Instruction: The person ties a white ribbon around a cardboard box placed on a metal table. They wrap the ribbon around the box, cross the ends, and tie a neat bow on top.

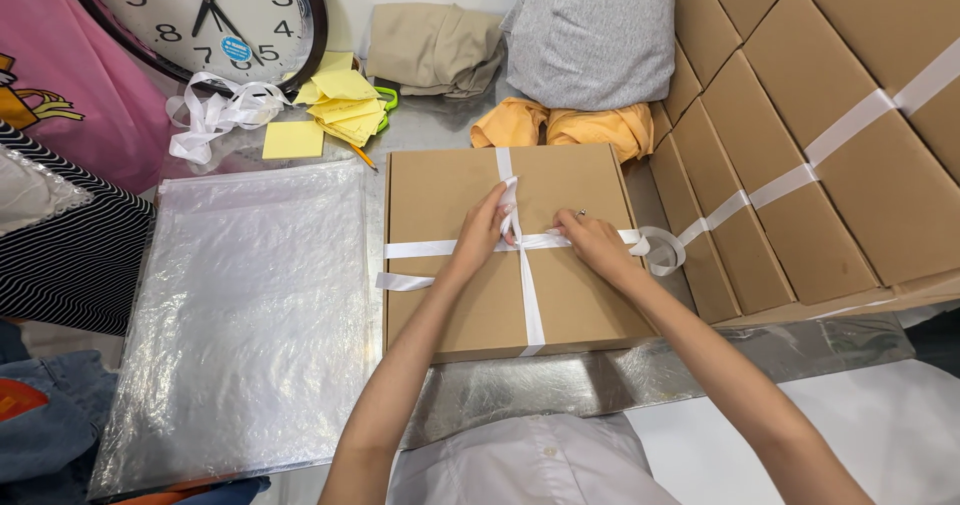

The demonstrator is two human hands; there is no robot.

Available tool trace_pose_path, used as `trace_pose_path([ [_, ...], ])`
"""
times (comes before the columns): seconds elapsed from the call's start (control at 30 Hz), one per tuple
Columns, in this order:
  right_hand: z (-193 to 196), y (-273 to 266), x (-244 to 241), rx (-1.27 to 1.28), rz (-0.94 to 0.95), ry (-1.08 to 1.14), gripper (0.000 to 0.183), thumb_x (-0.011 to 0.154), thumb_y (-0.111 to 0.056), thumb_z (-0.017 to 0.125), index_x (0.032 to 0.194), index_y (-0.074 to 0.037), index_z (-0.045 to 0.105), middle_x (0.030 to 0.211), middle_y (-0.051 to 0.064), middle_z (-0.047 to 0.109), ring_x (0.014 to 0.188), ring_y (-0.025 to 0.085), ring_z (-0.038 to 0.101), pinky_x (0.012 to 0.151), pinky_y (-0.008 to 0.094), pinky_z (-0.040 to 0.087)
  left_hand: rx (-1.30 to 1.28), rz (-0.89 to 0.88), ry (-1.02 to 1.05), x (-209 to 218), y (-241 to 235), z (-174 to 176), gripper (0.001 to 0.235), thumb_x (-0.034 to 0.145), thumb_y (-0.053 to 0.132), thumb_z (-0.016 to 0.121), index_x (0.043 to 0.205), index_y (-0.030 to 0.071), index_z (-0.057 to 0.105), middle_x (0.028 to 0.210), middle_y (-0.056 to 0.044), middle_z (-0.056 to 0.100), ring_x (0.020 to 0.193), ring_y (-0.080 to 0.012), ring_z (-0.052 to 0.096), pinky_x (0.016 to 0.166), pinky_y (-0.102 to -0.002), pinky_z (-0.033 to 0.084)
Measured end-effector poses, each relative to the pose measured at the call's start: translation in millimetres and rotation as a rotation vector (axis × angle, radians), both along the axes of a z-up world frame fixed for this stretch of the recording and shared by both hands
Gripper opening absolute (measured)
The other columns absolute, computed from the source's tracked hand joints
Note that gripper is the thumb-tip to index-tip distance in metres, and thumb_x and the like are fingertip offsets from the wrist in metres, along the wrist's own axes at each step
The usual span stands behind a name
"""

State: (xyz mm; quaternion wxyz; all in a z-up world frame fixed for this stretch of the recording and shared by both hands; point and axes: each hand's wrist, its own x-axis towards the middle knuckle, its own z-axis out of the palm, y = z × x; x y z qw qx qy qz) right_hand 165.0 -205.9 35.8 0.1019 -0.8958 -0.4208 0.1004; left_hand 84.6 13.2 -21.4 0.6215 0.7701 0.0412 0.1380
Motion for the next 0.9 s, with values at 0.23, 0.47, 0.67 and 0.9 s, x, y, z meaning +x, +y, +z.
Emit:
trace_pose_path([
  [0.23,-4.8,0.0,-4.8,-0.025,0.005,-0.09,0.018,0.107,-0.018,0.037,0.121,-0.025,0.045,0.101,0.014,0.068,0.092,0.041,0.074,0.084,0.051,0.058,-0.359,0.116,-0.065,-3.6,-15.3,18.6,0.047,0.107,0.007,0.045,0.153,0.005,0.033,0.117,-0.017,0.056,0.058,-0.018,0.07,0.058,-0.029,0.064],
  [0.47,-12.8,0.7,6.8,0.067,-0.025,-0.002,0.013,0.106,-0.018,0.042,0.117,-0.022,0.047,0.102,0.013,0.07,0.089,0.043,0.072,0.081,0.051,0.057,-0.309,-0.008,0.022,-0.1,-16.2,23.3,0.043,0.108,0.008,0.042,0.151,0.011,0.037,0.089,-0.01,0.056,0.051,-0.0146,0.064,0.057,-0.028,0.066],
  [0.67,21.0,-1.5,17.5,0.354,-0.101,0.451,0.015,0.092,-0.022,0.071,0.095,-0.009,0.064,0.058,0.007,0.057,0.059,0.022,0.058,0.063,0.035,0.047,-0.053,-0.092,0.083,8.3,-7.0,-4.6,0.042,0.107,0.008,0.043,0.149,0.008,0.043,0.092,-0.015,0.058,0.051,-0.0176,0.067,0.054,-0.03,0.065],
  [0.9,36.7,-4.2,9.1,0.193,-0.241,0.912,0.023,0.087,-0.022,0.073,0.077,0.0,0.072,0.055,-0.002,0.045,0.048,0.008,0.046,0.036,0.016,0.032,-0.218,0.034,0.087,-3.6,-10.6,8.8,0.045,0.106,0.003,0.039,0.151,0.003,0.034,0.086,-0.01,0.055,0.054,-0.0181,0.068,0.058,-0.028,0.067],
])
